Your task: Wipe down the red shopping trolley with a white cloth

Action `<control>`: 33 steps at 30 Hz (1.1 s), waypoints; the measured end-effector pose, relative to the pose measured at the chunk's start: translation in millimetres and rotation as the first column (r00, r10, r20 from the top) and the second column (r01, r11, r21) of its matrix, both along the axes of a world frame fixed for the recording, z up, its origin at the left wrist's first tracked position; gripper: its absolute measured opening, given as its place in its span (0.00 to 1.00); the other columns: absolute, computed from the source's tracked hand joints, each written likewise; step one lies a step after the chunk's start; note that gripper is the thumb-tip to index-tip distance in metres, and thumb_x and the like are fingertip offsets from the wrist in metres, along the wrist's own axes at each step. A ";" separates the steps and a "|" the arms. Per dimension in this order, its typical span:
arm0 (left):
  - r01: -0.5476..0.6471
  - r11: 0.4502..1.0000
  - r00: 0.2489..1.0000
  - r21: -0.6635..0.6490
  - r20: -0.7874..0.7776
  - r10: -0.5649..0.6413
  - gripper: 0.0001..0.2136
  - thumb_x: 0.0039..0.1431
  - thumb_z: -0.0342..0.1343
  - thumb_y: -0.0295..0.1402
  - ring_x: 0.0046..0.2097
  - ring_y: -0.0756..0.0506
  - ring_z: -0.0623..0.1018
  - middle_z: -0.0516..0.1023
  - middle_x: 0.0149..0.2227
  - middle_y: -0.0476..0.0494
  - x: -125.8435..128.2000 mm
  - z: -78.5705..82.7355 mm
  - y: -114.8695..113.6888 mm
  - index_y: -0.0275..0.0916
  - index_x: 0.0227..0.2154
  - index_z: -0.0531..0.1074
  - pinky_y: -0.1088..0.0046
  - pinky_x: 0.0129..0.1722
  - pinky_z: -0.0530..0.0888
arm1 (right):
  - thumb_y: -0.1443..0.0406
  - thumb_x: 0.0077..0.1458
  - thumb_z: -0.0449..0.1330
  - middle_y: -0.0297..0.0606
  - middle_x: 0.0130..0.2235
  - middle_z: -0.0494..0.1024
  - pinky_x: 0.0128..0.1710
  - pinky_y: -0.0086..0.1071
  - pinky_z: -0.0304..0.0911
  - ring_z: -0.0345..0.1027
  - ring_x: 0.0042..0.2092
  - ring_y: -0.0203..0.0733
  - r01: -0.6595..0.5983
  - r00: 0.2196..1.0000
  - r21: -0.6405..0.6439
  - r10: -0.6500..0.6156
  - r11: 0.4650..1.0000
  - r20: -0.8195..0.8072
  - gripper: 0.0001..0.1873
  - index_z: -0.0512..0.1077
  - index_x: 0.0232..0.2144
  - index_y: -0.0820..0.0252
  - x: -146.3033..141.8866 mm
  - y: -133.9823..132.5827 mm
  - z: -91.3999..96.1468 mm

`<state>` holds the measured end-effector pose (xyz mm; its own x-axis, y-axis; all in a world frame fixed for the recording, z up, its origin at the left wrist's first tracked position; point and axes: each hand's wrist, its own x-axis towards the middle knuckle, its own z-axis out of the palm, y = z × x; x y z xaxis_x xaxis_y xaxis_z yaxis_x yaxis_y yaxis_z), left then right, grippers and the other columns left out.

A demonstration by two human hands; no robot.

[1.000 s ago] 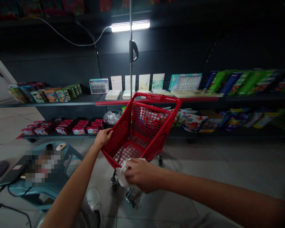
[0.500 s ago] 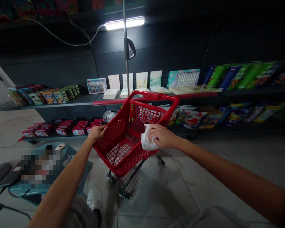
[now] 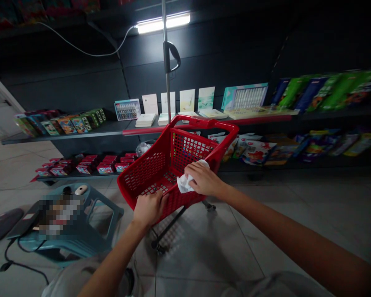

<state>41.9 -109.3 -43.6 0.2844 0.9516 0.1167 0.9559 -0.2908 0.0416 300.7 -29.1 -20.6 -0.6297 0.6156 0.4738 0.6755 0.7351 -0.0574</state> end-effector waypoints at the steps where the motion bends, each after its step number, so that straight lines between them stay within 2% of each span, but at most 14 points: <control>1: 0.025 1.000 1.000 0.003 -0.012 -0.025 0.25 0.75 0.36 0.48 0.38 0.39 0.83 0.84 0.36 0.36 -1.7 -3.2 1.3 0.41 0.42 0.76 0.68 0.36 0.68 | 0.73 0.52 0.55 0.40 0.38 0.73 0.48 0.39 0.55 0.63 0.44 0.48 -0.001 1.000 -0.002 0.001 1.000 -0.006 0.08 0.66 0.35 0.57 1.2 -0.3 -0.6; 4: 0.082 0.997 0.996 0.009 -0.024 -0.082 0.25 0.75 0.35 0.47 0.37 0.40 0.83 0.84 0.35 0.36 -10.4 -6.1 9.5 0.40 0.41 0.75 0.69 0.36 0.68 | 0.73 0.51 0.55 0.40 0.37 0.73 0.47 0.39 0.55 0.63 0.43 0.48 0.008 1.000 0.002 -0.008 1.000 -0.023 0.08 0.66 0.35 0.57 3.0 -2.0 -3.5; 11: 0.132 0.991 0.991 0.015 -0.039 -0.131 0.23 0.75 0.36 0.47 0.38 0.41 0.83 0.84 0.37 0.39 -27.6 -5.5 29.8 0.42 0.41 0.75 0.70 0.35 0.67 | 0.73 0.52 0.56 0.42 0.39 0.75 0.48 0.40 0.58 0.65 0.45 0.49 0.024 0.999 0.057 -0.022 0.998 -0.039 0.09 0.68 0.37 0.58 4.5 -5.6 -11.1; 14: 0.113 0.993 0.993 0.034 -0.030 -0.112 0.24 0.74 0.38 0.51 0.39 0.40 0.83 0.84 0.37 0.39 -36.2 -7.6 48.1 0.43 0.39 0.76 0.70 0.34 0.66 | 0.74 0.53 0.56 0.42 0.42 0.78 0.50 0.40 0.60 0.69 0.47 0.48 -0.029 0.998 0.068 0.034 0.997 -0.061 0.11 0.70 0.38 0.58 16.1 2.5 -12.3; 18: 0.097 0.994 0.994 0.048 0.052 -0.099 0.23 0.72 0.42 0.52 0.40 0.41 0.82 0.84 0.39 0.40 -50.7 -10.8 75.6 0.43 0.37 0.76 0.70 0.36 0.68 | 0.75 0.55 0.55 0.43 0.49 0.80 0.57 0.42 0.62 0.72 0.53 0.48 -0.006 0.996 0.157 0.020 0.988 -0.082 0.13 0.73 0.39 0.58 43.2 12.6 -10.4; 20: 0.116 0.991 0.988 0.064 0.095 -0.121 0.21 0.72 0.44 0.51 0.41 0.41 0.81 0.83 0.39 0.40 -60.9 -13.5 85.2 0.42 0.37 0.75 0.69 0.41 0.71 | 0.75 0.56 0.54 0.43 0.54 0.80 0.62 0.45 0.61 0.71 0.57 0.49 0.016 0.996 0.208 0.002 0.978 -0.086 0.14 0.74 0.42 0.58 58.4 10.4 -9.2; 22: 0.140 0.983 0.980 0.117 0.123 -0.154 0.19 0.72 0.47 0.49 0.46 0.41 0.80 0.82 0.41 0.40 -74.4 -19.0 90.3 0.42 0.39 0.76 0.62 0.53 0.71 | 0.75 0.58 0.53 0.43 0.58 0.78 0.66 0.47 0.59 0.68 0.62 0.49 0.078 0.990 0.245 -0.046 0.966 -0.135 0.16 0.75 0.44 0.58 70.6 2.8 -11.5; 24: 0.106 0.974 0.975 0.201 0.169 -0.141 0.16 0.70 0.50 0.47 0.55 0.38 0.77 0.80 0.48 0.39 -89.9 -28.5 92.1 0.42 0.45 0.76 0.50 0.66 0.62 | 0.74 0.59 0.51 0.42 0.62 0.75 0.69 0.49 0.56 0.64 0.66 0.48 0.216 0.951 0.257 -0.144 0.942 -0.272 0.18 0.76 0.45 0.57 76.7 -7.4 -20.9; 26: 0.039 0.969 0.960 0.245 0.260 -0.104 0.18 0.69 0.52 0.48 0.63 0.35 0.71 0.74 0.58 0.36 -104.0 -41.5 93.1 0.42 0.53 0.72 0.41 0.70 0.53 | 0.73 0.61 0.49 0.42 0.65 0.72 0.70 0.50 0.55 0.60 0.69 0.47 0.411 0.841 0.215 -0.277 0.886 -0.465 0.19 0.76 0.46 0.57 74.6 -16.1 -38.4; 29: 0.058 0.974 0.888 0.220 0.434 -0.151 0.27 0.67 0.55 0.47 0.72 0.35 0.60 0.56 0.70 0.31 -115.3 -62.6 97.0 0.41 0.63 0.61 0.46 0.71 0.56 | 0.69 0.62 0.49 0.48 0.67 0.68 0.68 0.54 0.55 0.59 0.68 0.52 0.667 0.549 0.051 -0.445 0.744 -0.708 0.18 0.76 0.48 0.59 56.2 -20.4 -74.0; 31: 0.040 0.978 0.838 0.205 0.526 -0.145 0.33 0.65 0.57 0.46 0.75 0.34 0.52 0.45 0.74 0.29 -116.0 -73.9 100.7 0.41 0.67 0.54 0.48 0.71 0.57 | 0.67 0.61 0.51 0.53 0.67 0.68 0.67 0.57 0.56 0.60 0.67 0.56 0.761 0.329 -0.081 -0.491 0.643 -0.806 0.19 0.75 0.50 0.61 35.9 -17.4 -97.0; 33: 0.014 0.983 0.801 0.184 0.586 -0.121 0.38 0.65 0.57 0.47 0.76 0.31 0.47 0.40 0.75 0.25 -114.1 -81.1 103.9 0.39 0.70 0.46 0.46 0.71 0.57 | 0.65 0.61 0.51 0.58 0.67 0.66 0.66 0.59 0.56 0.59 0.67 0.59 0.792 0.136 -0.215 -0.509 0.571 -0.850 0.21 0.74 0.52 0.63 9.7 -11.4 -114.2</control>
